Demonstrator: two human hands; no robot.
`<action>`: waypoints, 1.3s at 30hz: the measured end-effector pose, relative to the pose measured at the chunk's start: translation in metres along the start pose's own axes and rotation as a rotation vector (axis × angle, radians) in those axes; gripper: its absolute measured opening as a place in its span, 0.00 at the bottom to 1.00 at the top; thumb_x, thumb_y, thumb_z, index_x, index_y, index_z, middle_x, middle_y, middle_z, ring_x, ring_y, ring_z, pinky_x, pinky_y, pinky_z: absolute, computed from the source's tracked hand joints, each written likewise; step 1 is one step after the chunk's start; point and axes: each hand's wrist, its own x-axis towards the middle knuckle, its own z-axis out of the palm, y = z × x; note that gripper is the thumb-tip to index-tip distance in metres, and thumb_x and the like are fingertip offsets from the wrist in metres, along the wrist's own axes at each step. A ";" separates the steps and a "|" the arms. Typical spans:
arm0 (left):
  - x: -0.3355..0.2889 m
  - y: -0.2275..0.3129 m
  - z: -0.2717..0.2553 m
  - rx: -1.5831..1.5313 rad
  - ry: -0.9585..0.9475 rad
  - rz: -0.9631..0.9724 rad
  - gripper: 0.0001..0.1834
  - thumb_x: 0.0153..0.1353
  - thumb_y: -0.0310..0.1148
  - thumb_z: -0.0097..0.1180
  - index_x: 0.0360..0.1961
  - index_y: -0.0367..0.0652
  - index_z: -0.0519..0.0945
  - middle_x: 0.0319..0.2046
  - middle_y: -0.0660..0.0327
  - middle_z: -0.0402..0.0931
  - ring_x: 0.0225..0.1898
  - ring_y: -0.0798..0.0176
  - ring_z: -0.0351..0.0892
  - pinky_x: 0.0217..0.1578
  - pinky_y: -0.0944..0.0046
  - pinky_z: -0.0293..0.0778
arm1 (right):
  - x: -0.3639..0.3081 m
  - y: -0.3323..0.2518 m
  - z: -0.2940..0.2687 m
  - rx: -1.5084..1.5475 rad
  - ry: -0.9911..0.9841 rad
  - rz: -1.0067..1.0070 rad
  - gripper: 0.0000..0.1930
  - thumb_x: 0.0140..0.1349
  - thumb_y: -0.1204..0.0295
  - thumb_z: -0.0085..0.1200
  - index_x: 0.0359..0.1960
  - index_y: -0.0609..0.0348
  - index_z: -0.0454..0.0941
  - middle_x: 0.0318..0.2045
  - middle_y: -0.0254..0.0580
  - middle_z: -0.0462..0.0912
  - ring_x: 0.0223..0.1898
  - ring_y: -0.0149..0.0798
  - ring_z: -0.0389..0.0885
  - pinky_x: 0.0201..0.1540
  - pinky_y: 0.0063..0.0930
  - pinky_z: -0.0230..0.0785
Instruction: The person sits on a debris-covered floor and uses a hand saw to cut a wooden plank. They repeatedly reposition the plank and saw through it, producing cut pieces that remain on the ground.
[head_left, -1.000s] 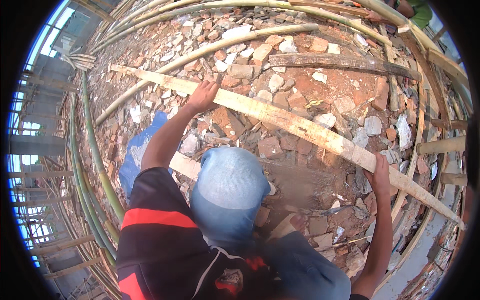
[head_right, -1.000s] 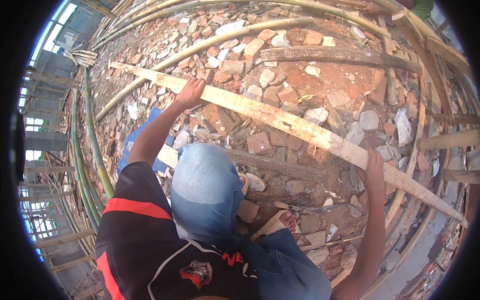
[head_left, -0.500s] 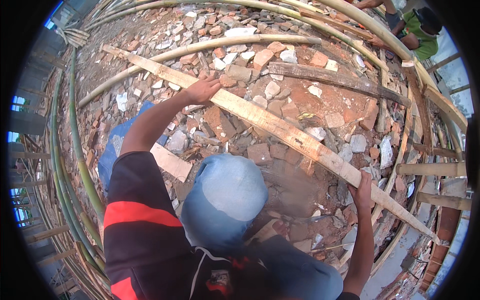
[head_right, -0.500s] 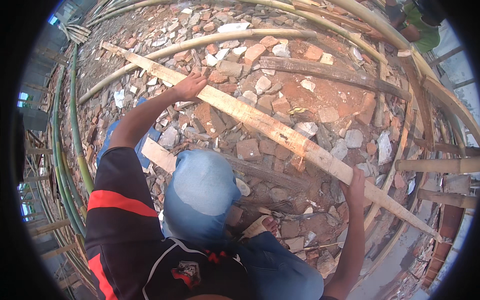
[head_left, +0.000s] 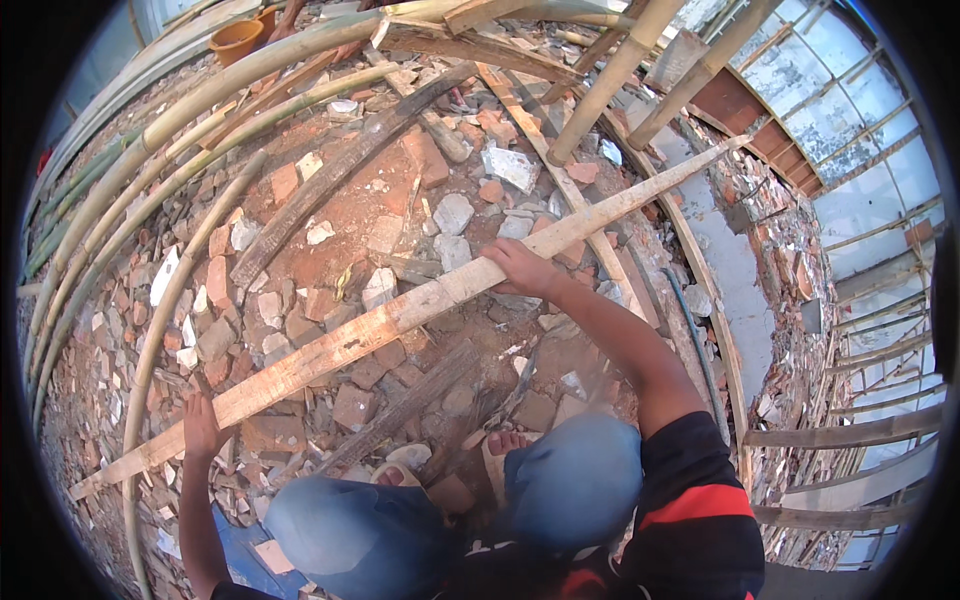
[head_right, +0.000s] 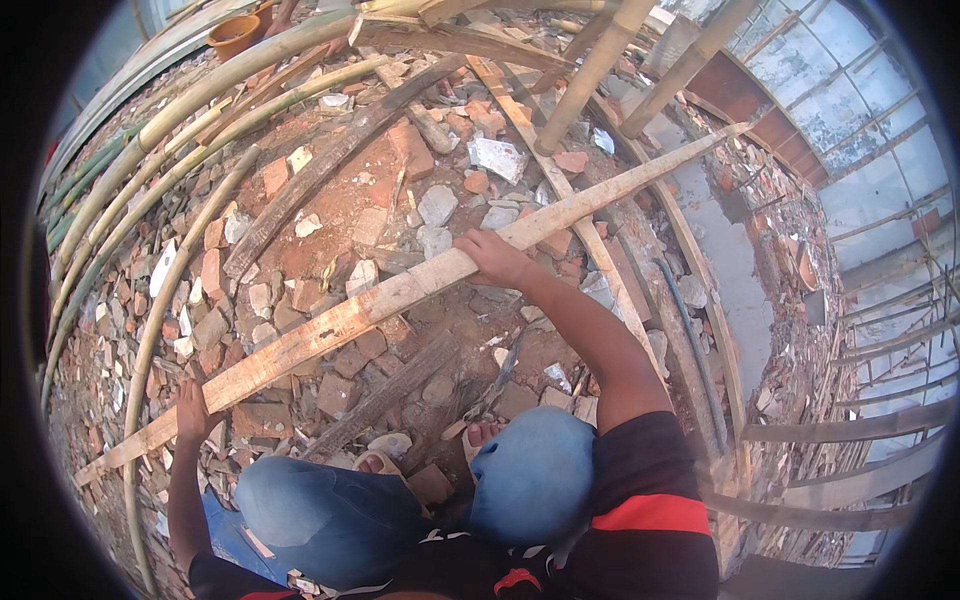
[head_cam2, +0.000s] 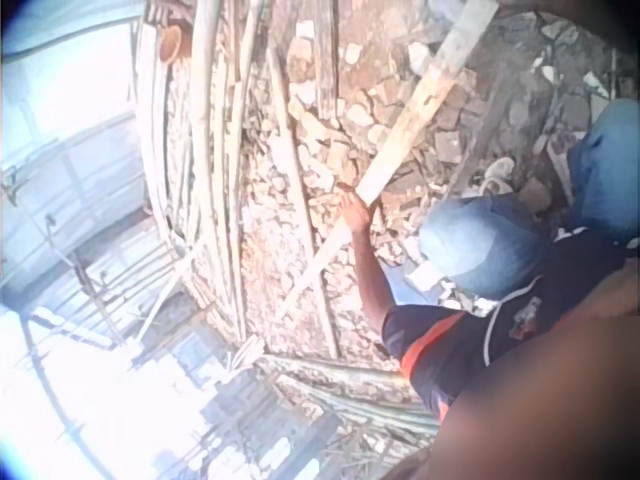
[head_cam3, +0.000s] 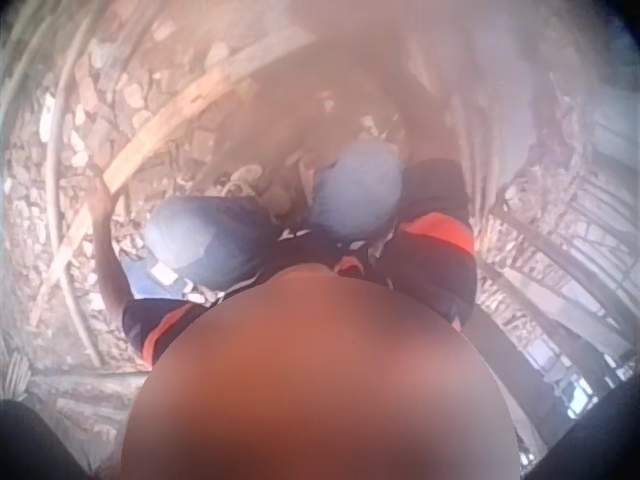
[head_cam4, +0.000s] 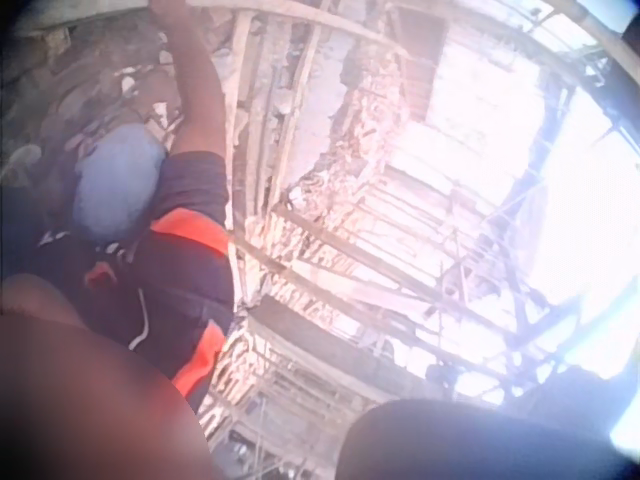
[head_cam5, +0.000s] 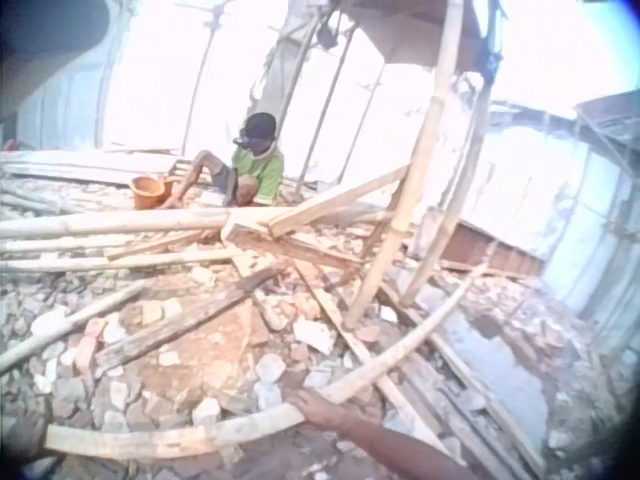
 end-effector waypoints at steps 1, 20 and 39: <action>-0.001 -0.001 0.000 -0.002 -0.003 0.001 0.41 0.35 0.35 0.80 0.50 0.36 0.70 0.49 0.44 0.71 0.53 0.37 0.70 0.56 0.41 0.67 | 0.000 -0.002 0.002 -0.002 0.002 -0.003 0.40 0.48 0.67 0.75 0.63 0.55 0.67 0.53 0.48 0.73 0.56 0.56 0.74 0.60 0.45 0.68; 0.009 0.032 -0.008 0.016 -0.003 -0.007 0.38 0.36 0.37 0.79 0.46 0.34 0.69 0.41 0.45 0.72 0.44 0.35 0.73 0.45 0.41 0.70 | -0.015 0.024 -0.028 -0.029 -0.107 0.045 0.41 0.46 0.66 0.77 0.62 0.54 0.67 0.52 0.46 0.73 0.55 0.52 0.76 0.59 0.43 0.67; 0.161 0.290 -0.034 -0.119 -0.183 -0.039 0.38 0.35 0.37 0.79 0.47 0.37 0.71 0.40 0.48 0.76 0.46 0.40 0.77 0.48 0.45 0.73 | -0.127 0.213 -0.160 -0.056 -0.227 0.301 0.40 0.45 0.71 0.75 0.61 0.51 0.67 0.52 0.46 0.73 0.54 0.55 0.77 0.56 0.45 0.72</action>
